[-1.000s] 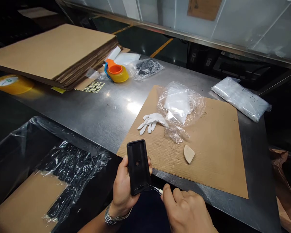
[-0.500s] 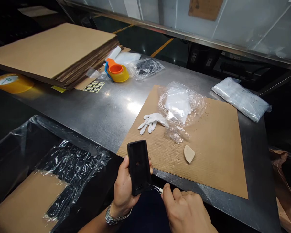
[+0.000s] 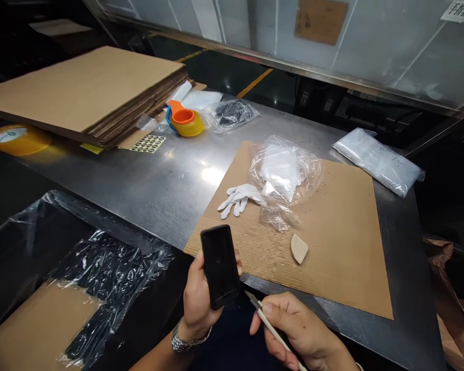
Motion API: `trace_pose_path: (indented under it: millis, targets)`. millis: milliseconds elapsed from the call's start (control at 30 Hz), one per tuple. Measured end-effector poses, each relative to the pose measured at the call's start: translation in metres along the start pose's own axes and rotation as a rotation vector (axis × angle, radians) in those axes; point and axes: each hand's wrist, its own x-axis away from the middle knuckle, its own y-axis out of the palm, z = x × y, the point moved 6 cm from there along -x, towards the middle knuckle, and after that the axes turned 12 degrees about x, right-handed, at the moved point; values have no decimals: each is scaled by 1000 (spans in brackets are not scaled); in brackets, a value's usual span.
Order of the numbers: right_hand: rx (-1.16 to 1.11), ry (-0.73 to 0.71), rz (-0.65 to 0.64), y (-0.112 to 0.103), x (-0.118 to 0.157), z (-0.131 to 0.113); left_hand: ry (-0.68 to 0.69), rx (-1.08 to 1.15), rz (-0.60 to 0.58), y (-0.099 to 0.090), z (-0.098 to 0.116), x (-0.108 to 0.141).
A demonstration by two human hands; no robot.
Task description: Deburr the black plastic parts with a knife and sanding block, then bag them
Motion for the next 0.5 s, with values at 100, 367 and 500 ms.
trace_pose_path:
  millis: [100,367,500]
  targets:
    - [93,-78,269,-33,5,2,-148,49,-46,8,-6,-5]
    - [1185,96,1331,-142,41,1,-480,54,-66,9,-31,0]
    - [1308,-400,1302,-89,45,-35,-591,27,-72,9,-45,7]
